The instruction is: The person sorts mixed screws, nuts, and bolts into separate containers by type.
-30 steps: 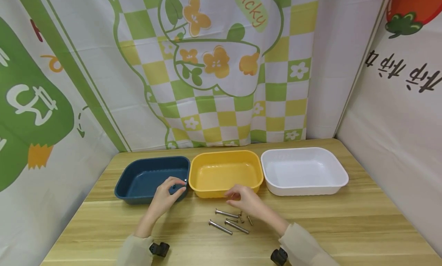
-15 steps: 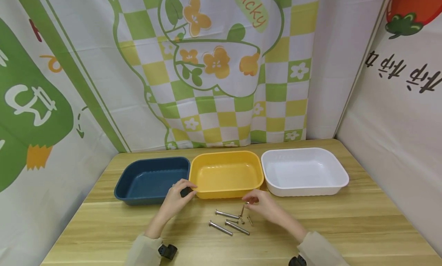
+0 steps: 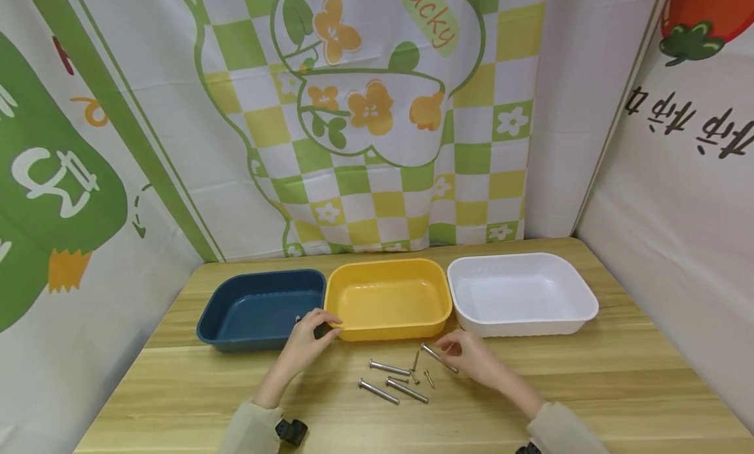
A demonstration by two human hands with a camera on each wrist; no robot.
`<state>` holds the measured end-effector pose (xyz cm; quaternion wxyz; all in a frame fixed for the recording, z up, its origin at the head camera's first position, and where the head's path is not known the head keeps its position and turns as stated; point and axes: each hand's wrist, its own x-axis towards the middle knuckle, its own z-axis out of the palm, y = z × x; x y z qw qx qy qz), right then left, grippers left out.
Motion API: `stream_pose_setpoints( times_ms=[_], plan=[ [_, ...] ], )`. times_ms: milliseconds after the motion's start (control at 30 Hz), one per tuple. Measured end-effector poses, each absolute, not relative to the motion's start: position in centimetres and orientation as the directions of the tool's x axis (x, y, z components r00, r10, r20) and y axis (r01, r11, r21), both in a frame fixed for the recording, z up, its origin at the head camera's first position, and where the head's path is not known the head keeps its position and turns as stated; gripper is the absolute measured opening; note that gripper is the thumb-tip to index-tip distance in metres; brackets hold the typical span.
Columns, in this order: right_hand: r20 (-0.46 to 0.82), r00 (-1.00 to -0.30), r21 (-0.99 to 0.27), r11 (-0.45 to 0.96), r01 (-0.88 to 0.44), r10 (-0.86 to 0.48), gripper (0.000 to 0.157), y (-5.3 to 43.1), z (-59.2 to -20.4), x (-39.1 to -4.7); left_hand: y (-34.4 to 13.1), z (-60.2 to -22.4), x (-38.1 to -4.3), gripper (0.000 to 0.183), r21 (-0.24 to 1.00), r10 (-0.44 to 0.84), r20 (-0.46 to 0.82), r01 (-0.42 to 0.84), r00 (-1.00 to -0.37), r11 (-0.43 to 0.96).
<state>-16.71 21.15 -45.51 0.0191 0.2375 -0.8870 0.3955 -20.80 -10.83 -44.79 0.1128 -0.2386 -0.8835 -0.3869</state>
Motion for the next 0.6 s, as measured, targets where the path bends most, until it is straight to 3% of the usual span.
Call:
stream_pose_setpoints(
  times_ms=[600],
  plan=[
    [0.168,-0.869,-0.732,0.532,-0.426,-0.465,0.02,22.04,-46.29,-17.48,-10.81,-45.14,-21.42,0.008,0.619,0.398,0.352,0.53,-0.847,0.58]
  ],
)
